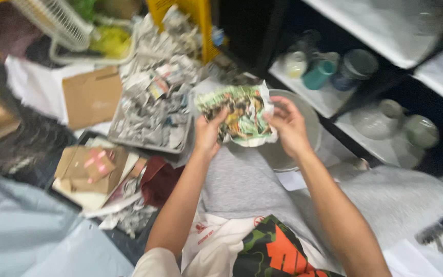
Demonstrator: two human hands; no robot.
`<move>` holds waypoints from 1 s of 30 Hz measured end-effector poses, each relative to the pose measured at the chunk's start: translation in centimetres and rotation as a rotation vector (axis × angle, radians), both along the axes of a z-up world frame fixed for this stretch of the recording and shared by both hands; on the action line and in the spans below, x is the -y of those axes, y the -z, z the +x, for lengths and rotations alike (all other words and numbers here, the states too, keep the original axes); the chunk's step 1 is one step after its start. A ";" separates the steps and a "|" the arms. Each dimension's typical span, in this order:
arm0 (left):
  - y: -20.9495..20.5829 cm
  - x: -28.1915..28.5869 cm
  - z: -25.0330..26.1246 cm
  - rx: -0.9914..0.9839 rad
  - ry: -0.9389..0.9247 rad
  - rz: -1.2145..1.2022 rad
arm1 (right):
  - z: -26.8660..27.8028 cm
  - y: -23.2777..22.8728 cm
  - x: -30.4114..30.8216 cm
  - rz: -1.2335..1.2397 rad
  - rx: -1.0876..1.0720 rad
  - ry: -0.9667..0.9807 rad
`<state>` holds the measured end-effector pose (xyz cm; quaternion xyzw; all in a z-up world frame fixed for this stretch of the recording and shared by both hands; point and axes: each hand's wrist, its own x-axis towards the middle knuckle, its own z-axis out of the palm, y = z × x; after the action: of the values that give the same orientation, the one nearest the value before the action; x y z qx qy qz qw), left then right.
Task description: The person sits on the floor and wraps small ceramic items, such as cups and bowls, with newspaper. They pick up each item, fold newspaper around it, and place the wrapped item on a nearby shelf.
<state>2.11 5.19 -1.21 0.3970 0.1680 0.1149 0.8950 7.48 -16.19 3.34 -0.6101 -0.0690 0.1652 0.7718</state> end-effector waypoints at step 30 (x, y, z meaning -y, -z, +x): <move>31.0 -18.1 -0.3 -0.716 -0.045 1.053 | -0.2 0.0 -16.1 -0.591 0.970 -0.404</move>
<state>1.83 23.32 -32.25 0.7938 0.3861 0.0611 0.4658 7.30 -0.08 3.39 -0.7793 -0.4790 0.0237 0.4035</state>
